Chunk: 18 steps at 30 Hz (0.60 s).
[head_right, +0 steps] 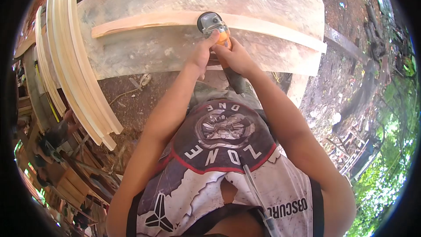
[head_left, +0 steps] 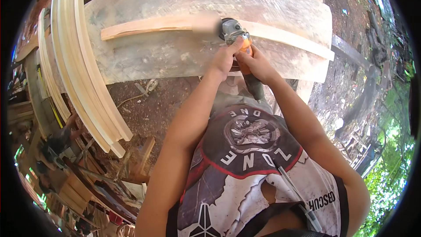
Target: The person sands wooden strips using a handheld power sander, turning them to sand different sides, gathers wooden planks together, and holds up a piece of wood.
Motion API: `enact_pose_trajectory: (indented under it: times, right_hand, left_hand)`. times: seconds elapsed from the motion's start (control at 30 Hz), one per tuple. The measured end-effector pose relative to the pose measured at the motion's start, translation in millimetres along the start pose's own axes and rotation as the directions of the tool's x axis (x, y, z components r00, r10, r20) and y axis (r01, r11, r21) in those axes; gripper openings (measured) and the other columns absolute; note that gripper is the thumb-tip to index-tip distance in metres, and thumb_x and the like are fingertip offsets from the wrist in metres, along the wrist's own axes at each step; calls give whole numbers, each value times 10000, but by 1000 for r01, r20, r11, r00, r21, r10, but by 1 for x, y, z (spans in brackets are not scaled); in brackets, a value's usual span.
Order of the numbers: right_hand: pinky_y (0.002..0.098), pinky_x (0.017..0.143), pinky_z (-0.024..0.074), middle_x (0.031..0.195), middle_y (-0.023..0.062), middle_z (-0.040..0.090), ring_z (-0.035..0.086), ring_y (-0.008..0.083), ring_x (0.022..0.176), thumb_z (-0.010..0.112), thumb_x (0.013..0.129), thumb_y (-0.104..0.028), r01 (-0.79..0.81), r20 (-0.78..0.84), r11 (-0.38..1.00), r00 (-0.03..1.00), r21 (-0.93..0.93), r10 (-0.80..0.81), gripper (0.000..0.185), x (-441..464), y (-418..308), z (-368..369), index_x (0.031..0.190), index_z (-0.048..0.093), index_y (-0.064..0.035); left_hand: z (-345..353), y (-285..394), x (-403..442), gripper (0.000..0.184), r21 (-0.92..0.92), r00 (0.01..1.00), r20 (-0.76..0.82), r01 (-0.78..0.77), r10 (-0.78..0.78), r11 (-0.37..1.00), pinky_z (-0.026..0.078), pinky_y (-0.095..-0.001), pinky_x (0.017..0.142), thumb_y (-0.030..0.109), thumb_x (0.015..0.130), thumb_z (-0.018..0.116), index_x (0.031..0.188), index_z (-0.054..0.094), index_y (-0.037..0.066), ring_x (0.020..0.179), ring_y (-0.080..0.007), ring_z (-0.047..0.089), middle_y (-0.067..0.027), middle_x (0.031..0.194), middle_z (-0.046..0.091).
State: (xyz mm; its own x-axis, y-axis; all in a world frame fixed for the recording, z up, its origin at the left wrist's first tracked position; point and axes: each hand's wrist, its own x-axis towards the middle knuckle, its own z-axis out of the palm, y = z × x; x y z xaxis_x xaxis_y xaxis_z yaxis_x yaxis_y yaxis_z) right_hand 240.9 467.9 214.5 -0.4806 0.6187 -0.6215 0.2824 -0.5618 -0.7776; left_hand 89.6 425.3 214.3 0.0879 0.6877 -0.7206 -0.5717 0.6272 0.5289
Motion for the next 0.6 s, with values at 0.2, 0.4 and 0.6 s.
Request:
enact_pose_trajectory:
  times: [0.2, 0.4, 0.6]
  right_hand:
    - [349, 869, 531, 1156, 154, 662, 656, 201, 1014, 706, 924, -390, -84, -203, 982, 978, -171, 48, 671, -34, -6, -66, 1354, 465, 66]
    - [397, 795, 545, 983, 215, 691, 702, 289, 892, 678, 904, -394, -42, -386, 961, 920, -273, -69, 576, -52, 15, -148, 1181, 511, 83]
    - [271, 647, 495, 895, 30, 638, 589, 92, 757, 648, 957, -215, 73, -301, 992, 953, 107, -38, 308, -72, 32, -199, 1120, 580, 37]
  left_hand:
    - [68, -38, 47, 556, 171, 998, 58, 6, -16, 985, 551, -324, 715, 587, 967, 596, 1118, 751, 75, 857, -172, 694, -79, 1011, 735]
    - [151, -66, 85, 562, 161, 993, 113, -37, 18, 986, 549, -312, 679, 552, 972, 628, 1132, 744, 26, 821, -160, 696, -101, 1015, 721]
    - [193, -61, 92, 646, 394, 969, 202, 49, -139, 918, 528, -312, 642, 650, 923, 639, 1090, 754, 37, 727, -171, 668, -100, 954, 718]
